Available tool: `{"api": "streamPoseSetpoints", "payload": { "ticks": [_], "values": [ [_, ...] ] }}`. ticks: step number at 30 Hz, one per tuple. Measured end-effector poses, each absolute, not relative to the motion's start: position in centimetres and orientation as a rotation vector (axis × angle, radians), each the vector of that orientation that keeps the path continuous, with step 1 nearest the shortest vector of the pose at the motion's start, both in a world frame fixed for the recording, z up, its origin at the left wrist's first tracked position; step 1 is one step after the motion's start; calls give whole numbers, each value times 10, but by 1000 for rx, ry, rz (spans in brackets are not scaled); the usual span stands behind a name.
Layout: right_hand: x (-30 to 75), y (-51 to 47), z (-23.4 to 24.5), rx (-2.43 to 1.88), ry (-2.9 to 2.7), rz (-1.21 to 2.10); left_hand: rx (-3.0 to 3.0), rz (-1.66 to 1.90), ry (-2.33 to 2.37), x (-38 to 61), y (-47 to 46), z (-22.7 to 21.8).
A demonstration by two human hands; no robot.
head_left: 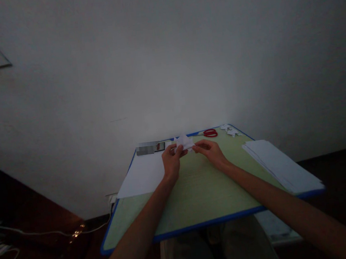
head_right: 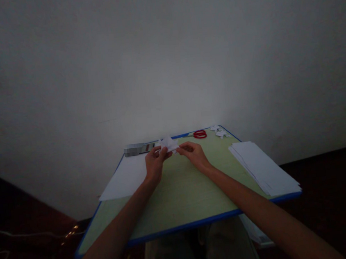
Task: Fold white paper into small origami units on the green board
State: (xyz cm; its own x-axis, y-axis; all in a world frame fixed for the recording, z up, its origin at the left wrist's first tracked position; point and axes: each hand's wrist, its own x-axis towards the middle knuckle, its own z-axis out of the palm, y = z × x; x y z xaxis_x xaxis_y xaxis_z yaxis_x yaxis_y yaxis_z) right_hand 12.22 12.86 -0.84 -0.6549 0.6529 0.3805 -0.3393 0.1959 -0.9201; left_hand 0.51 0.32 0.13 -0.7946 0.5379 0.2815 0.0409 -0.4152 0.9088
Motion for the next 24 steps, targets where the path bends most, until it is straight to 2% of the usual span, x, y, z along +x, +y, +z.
{"api": "streamPoseSetpoints", "payload": {
  "ticks": [24],
  "values": [
    [121, 132, -10, -191, -1822, 1423, 808, 2275, 1422, 6, 3, 2]
  ]
}}
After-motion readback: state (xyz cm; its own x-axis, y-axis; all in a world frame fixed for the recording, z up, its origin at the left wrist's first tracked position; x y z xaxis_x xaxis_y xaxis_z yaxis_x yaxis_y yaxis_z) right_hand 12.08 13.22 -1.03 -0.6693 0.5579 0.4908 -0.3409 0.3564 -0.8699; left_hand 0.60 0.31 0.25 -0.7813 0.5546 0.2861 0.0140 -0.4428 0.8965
